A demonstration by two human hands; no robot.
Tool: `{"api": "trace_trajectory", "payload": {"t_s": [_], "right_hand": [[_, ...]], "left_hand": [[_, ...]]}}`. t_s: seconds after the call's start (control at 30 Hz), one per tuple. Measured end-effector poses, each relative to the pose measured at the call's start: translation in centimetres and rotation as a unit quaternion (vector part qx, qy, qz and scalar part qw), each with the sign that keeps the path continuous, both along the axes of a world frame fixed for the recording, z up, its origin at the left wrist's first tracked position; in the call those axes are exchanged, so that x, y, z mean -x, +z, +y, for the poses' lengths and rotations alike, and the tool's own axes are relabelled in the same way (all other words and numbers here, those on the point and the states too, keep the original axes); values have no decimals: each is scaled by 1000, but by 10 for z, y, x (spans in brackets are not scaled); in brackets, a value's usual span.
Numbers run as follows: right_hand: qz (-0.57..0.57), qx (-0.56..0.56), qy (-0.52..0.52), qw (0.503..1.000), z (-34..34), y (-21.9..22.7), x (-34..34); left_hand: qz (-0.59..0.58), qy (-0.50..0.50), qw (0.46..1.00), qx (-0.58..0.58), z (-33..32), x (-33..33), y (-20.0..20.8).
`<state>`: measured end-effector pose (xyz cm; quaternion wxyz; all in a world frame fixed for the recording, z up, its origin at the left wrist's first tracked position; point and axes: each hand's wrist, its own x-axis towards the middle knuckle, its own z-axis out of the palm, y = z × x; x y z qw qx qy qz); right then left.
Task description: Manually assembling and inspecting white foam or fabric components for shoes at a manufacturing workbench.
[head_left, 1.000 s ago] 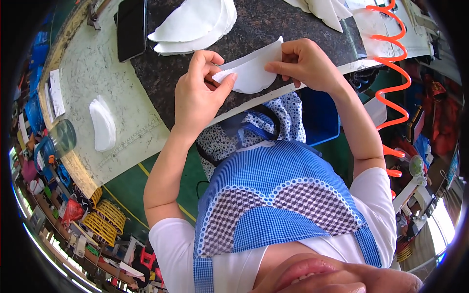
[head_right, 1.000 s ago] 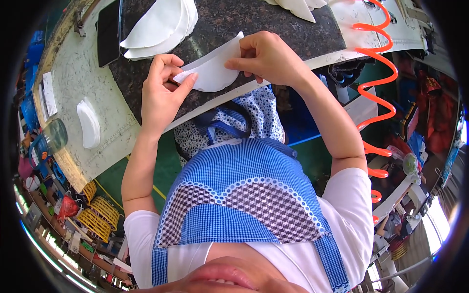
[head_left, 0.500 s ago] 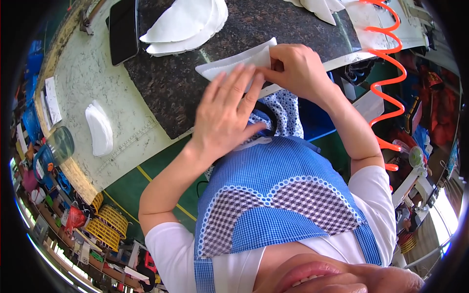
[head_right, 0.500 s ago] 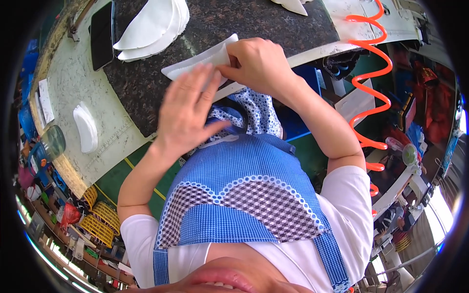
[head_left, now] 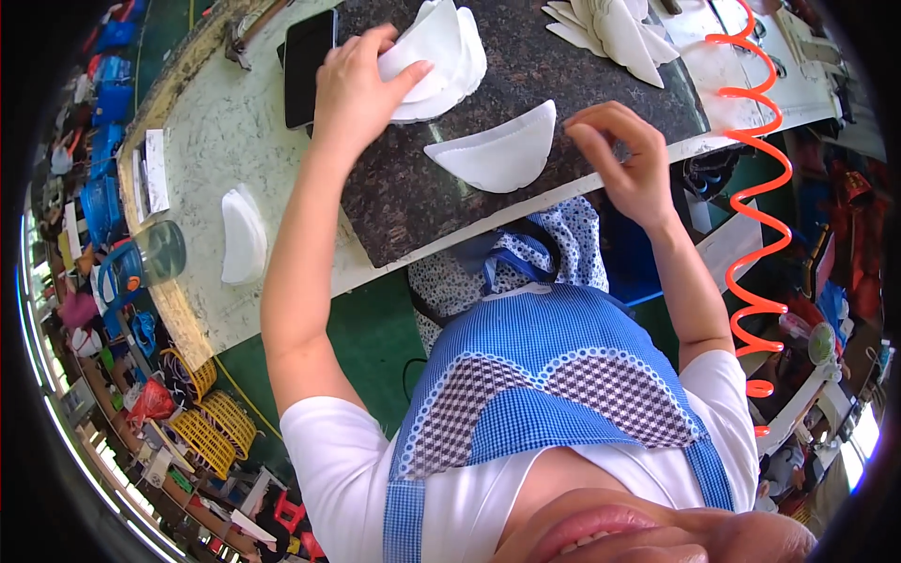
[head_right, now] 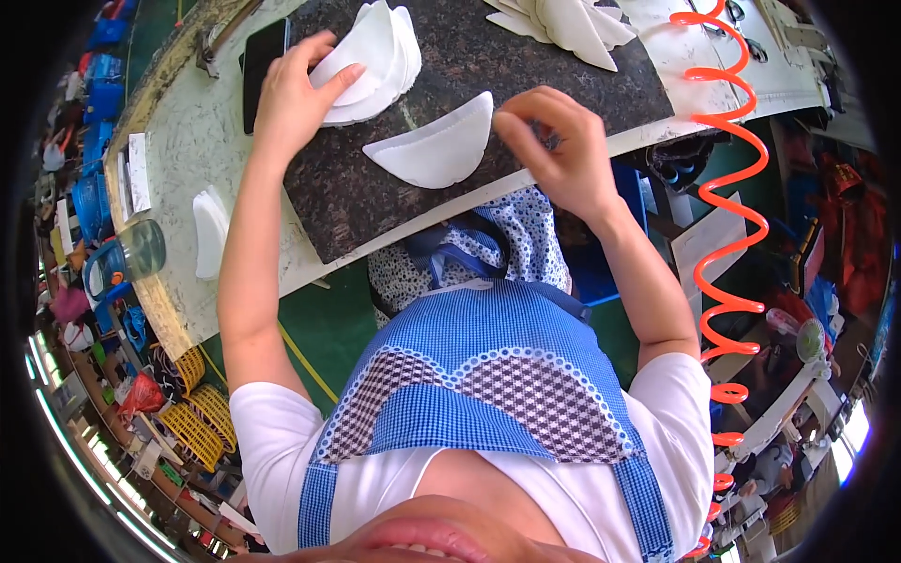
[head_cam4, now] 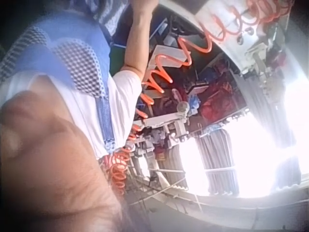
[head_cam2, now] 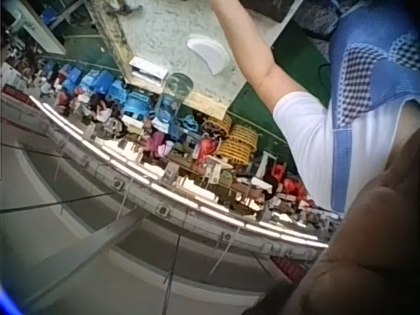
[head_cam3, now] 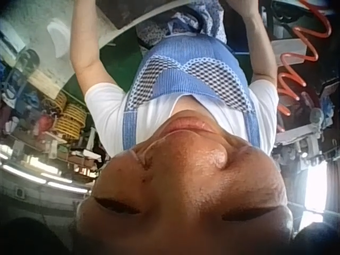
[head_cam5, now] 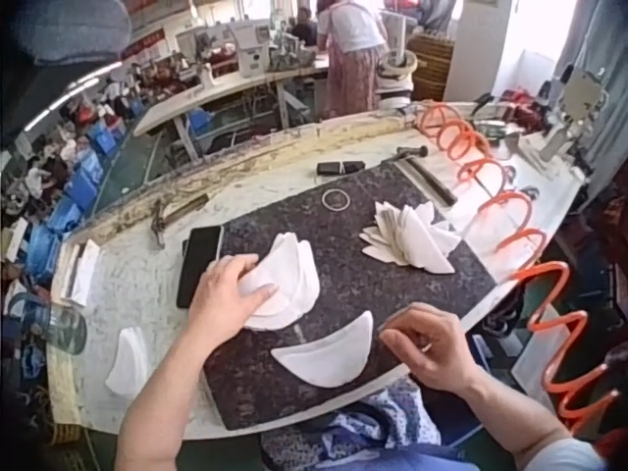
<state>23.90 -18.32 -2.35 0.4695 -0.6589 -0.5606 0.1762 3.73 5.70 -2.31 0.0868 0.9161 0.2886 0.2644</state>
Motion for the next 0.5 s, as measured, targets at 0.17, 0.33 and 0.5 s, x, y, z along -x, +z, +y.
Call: {"api": "trace_trajectory", "payload": {"t_s": [0.17, 0.33, 0.5], "right_hand": [[97, 78, -109, 986, -28, -14, -22], [55, 120, -102, 986, -36, -14, -33], [6, 116, -93, 989, -28, -10, -36]], "left_hand": [[-80, -22, 969, 233, 18, -7, -9], [9, -11, 985, 170, 24, -5, 9], [-140, -79, 987, 15, 26, -10, -3]]}}
